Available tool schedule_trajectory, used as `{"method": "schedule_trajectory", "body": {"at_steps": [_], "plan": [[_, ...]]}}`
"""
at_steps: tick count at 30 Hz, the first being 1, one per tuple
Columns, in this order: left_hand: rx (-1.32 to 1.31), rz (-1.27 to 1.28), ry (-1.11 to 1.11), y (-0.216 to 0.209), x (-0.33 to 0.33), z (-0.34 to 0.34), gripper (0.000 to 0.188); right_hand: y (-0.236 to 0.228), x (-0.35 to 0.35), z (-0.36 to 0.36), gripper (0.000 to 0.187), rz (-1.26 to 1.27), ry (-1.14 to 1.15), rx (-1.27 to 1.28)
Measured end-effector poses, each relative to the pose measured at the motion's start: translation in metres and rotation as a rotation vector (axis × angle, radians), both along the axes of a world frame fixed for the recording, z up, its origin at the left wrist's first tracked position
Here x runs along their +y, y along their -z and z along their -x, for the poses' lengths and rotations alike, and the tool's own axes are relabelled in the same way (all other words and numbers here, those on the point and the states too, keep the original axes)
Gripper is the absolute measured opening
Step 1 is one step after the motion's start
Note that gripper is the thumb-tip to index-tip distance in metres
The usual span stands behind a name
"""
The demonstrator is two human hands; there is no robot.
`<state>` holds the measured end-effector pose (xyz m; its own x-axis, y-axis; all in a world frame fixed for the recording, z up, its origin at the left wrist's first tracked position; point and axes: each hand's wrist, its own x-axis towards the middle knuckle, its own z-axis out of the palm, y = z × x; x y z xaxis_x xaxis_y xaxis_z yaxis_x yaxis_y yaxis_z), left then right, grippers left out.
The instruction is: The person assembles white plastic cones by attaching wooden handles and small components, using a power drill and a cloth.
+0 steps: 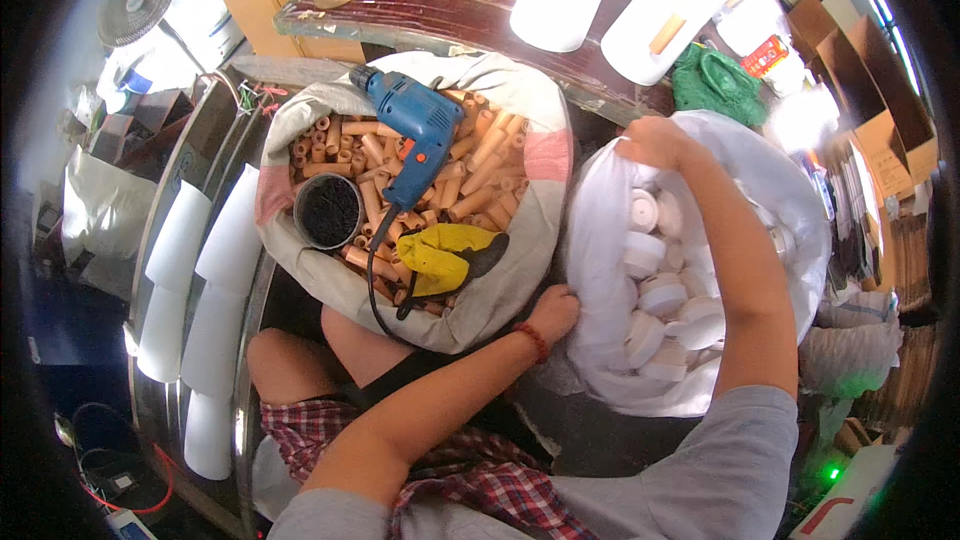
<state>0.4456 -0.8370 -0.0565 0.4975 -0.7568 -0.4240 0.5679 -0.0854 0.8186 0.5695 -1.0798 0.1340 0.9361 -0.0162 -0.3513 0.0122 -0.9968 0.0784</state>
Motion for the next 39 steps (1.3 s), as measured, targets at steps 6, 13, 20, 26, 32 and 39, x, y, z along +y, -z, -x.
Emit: {"method": "schedule_trajectory", "body": {"at_steps": [6, 13, 20, 26, 32, 39], "plan": [[-0.245, -0.195, 0.112, 0.027, 0.011, -0.012, 0.038, 0.026, 0.013, -0.053, 0.046, 0.088, 0.106, 0.237], [-0.550, -0.341, 0.050, 0.049, 0.020, -0.002, 0.039, 0.045, 0.050, -0.062, 0.042, 0.192, 0.002, 0.072], [-0.811, -0.304, 0.061, 0.088, 0.013, -0.004, 0.050, -0.012, 0.057, 0.035, 0.051, 0.101, -0.004, -0.568], [-0.823, -0.350, 0.087, 0.073, 0.016, -0.009, 0.053, -0.016, -0.005, 0.092, 0.045, 0.188, 0.303, -0.540], [-0.762, -0.353, 0.122, 0.047, 0.017, -0.016, 0.057, 0.011, -0.039, 0.031, 0.051, 0.058, 0.563, -0.255], [-1.048, -0.484, 0.844, -0.036, 0.059, -0.028, 0.061, -0.035, 0.023, 0.006, 0.057, 0.147, 0.264, -0.479]]}}
